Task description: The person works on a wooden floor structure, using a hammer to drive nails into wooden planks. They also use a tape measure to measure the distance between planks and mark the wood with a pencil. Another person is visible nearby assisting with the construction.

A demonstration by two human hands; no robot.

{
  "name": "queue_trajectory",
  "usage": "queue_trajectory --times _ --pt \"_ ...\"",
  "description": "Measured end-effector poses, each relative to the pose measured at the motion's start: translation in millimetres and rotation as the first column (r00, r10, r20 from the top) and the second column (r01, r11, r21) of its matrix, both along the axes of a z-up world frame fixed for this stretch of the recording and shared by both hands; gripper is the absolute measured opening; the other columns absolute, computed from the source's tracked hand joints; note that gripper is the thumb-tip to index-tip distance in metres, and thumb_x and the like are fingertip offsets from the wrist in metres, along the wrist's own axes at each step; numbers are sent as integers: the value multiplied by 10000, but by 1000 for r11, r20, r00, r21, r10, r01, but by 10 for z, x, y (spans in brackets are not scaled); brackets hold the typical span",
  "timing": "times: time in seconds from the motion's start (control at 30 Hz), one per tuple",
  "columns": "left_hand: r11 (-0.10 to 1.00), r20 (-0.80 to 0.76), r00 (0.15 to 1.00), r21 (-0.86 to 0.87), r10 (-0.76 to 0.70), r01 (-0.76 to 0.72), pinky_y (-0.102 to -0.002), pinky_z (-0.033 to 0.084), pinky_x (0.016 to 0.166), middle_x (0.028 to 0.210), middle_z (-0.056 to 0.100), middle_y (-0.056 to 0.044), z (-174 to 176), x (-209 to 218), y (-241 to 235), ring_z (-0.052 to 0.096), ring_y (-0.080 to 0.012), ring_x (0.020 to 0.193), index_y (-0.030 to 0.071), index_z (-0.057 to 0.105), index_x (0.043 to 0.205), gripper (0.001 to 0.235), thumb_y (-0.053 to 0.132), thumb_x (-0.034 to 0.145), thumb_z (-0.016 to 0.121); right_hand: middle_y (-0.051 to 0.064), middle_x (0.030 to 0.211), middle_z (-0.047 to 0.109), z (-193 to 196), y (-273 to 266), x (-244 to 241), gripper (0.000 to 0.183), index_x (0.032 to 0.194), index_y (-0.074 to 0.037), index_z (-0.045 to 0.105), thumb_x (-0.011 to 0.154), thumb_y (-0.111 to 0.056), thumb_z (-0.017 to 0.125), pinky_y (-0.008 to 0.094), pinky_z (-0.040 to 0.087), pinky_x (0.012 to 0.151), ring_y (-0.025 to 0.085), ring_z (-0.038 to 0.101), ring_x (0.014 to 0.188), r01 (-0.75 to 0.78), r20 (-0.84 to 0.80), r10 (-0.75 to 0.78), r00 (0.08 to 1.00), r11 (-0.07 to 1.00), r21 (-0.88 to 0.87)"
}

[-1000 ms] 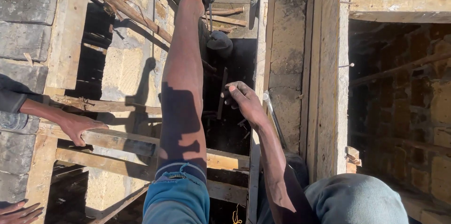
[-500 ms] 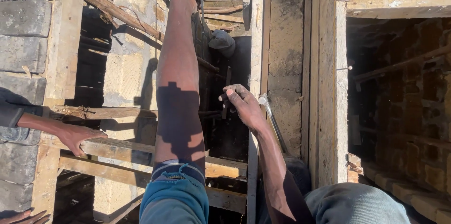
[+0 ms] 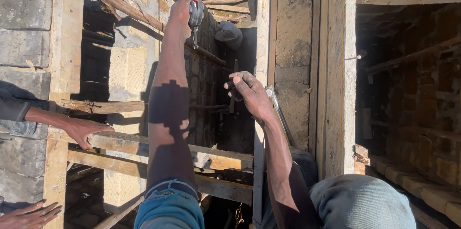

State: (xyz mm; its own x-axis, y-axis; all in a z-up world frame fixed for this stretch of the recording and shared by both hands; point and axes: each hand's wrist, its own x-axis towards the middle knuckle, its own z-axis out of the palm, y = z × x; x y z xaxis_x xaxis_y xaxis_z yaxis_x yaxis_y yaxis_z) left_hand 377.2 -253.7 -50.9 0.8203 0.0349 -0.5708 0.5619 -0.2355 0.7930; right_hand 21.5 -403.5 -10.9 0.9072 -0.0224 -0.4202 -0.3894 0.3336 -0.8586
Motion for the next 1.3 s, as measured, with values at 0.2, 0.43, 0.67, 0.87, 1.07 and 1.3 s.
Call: queue_trajectory --times 0.2,0.43,0.67,0.87,1.07,1.3 --pt "997 -66 996 -32 67 -70 -364 591 791 946 854 -62 112 -1031 856 762 -217 785 147 808 1117 286 421 1139 730 5 1213 869 466 19 -122 522 1361 -185 739 1109 -625 618 355 586 977 163 793 1025 7 93 -6 996 1000 -10" --pt "955 -24 1000 295 -1 8 -396 543 938 1038 765 -118 -33 -2244 1723 753 -238 1018 72 808 1182 681 654 848 692 -2 1215 862 733 52 -332 488 1391 -184 696 1176 -614 616 294 578 909 130 784 1028 7 319 42 947 988 -151" --pt "983 -142 989 -170 47 -71 -470 406 1425 1919 442 -157 -1617 -3272 3209 420 -343 1779 148 280 1844 1235 667 864 825 9 1229 845 1092 129 -687 559 1377 -203 694 1169 -716 613 295 626 918 149 794 1029 47 403 36 915 980 -194" --pt "917 -196 965 -324 174 -232 -225 455 1277 1580 618 41 -1216 -4473 3101 598 -63 1502 293 395 1810 1295 846 742 874 -1 1218 869 1020 232 -1284 581 1371 -208 723 1137 -723 589 293 632 906 132 814 1022 14 262 60 963 962 -272" --pt "992 -189 976 85 107 -92 -365 688 1021 1052 796 -110 329 -4770 2198 854 -245 1042 155 763 1261 499 582 1012 695 54 1250 861 443 297 -1701 395 1318 -179 726 1206 -520 560 322 602 886 155 800 1027 -80 103 127 986 923 -378" --pt "999 -196 980 37 38 -31 -357 656 974 1172 776 -126 289 -5046 2317 829 -233 1119 142 698 1446 680 624 967 691 166 1300 804 -901 486 -1769 449 1503 -67 734 1179 -346 870 583 549 951 375 755 1158 -123 107 539 835 373 -920"
